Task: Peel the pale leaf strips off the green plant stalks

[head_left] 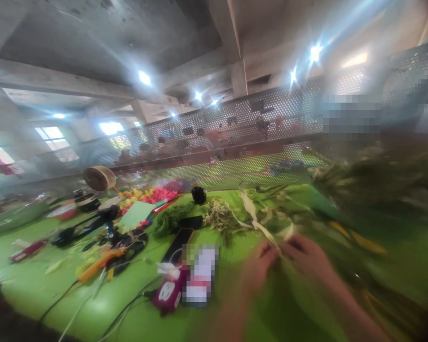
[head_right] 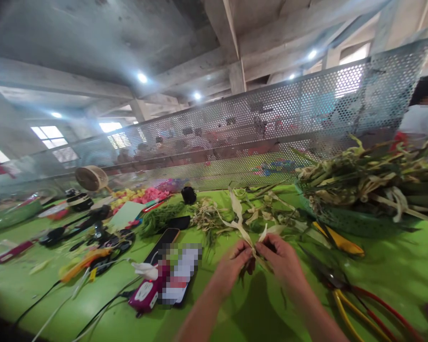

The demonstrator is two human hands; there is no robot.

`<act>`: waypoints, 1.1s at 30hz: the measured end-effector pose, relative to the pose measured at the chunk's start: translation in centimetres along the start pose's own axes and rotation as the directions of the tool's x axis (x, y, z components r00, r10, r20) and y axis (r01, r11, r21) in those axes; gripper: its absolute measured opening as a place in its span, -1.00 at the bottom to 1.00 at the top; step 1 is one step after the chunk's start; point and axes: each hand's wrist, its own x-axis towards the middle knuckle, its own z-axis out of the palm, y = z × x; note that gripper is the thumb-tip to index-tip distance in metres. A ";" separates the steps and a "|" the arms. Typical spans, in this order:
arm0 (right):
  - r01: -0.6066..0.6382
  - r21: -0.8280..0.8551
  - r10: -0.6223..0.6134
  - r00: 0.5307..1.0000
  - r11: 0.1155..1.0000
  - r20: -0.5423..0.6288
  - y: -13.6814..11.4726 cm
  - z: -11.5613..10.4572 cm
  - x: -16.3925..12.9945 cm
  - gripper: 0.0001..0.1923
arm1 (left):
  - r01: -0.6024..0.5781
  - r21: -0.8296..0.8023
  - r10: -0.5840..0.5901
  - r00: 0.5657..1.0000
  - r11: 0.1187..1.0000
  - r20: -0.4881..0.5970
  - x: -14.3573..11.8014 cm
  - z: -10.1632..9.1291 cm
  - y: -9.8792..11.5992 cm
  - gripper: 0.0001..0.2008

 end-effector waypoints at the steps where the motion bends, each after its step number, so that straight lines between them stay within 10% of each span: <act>1: 0.007 -0.006 -0.007 1.000 1.000 -0.020 -0.1 0.1 -0.1 -0.73 | 0.001 0.011 -0.001 1.000 1.000 0.010 -0.1 0.0 0.2 -0.69; 17: 0.159 -0.204 -0.123 0.976 0.966 0.182 1.0 -0.2 0.4 -0.68 | 0.014 -0.099 -0.025 0.993 0.995 -0.114 0.9 -1.1 -0.9 -0.63; 33: 0.268 -0.312 -0.248 0.963 0.911 0.104 3.3 0.1 1.3 -0.76 | 0.000 0.047 0.005 0.994 0.999 -0.105 1.7 -2.4 -2.9 -0.64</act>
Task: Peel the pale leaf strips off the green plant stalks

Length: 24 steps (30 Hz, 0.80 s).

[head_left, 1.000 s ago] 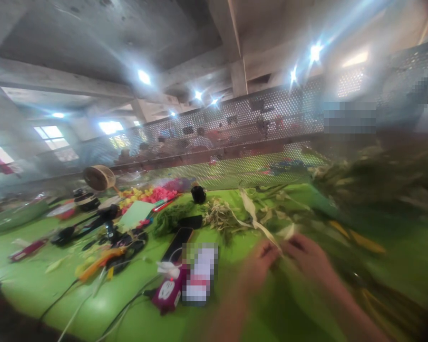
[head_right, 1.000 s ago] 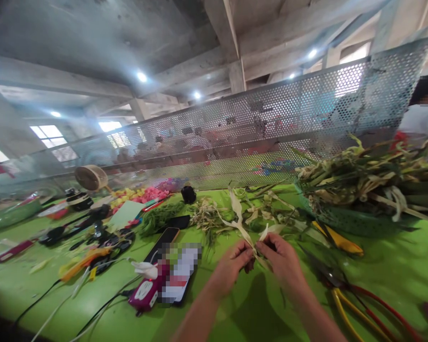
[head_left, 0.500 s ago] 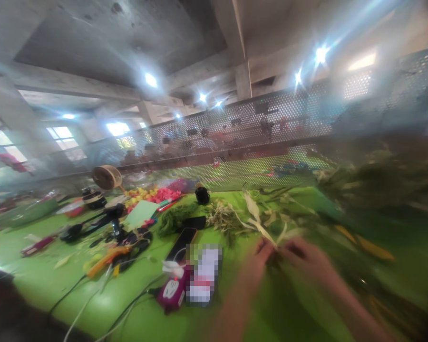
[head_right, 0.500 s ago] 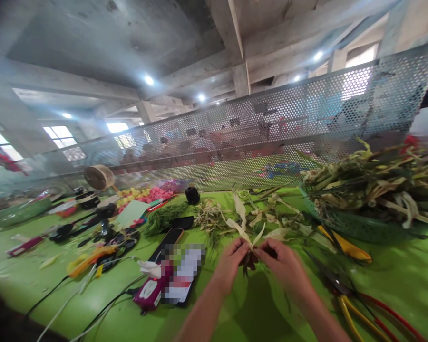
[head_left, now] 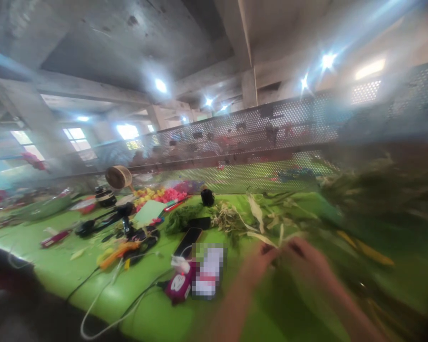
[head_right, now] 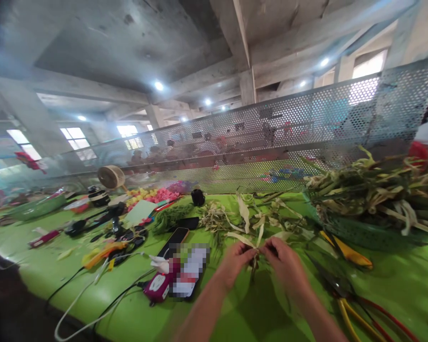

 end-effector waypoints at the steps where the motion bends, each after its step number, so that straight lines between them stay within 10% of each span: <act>1: -0.004 0.006 0.004 1.000 1.000 0.001 0.0 0.0 0.1 -0.76 | -0.013 -0.015 0.012 1.000 1.000 -0.025 0.0 0.1 0.1 -0.63; 16: -0.074 0.171 0.076 0.997 0.983 -0.009 -2.0 -0.7 0.0 -0.73 | -0.071 -0.017 0.072 0.995 0.997 0.073 0.2 0.5 -0.2 -0.71; 24: -0.108 0.160 0.118 0.991 0.981 -0.060 -2.3 -0.5 -0.4 -0.68 | 0.049 0.057 -0.045 0.996 0.997 -0.073 0.4 0.2 -1.0 -0.74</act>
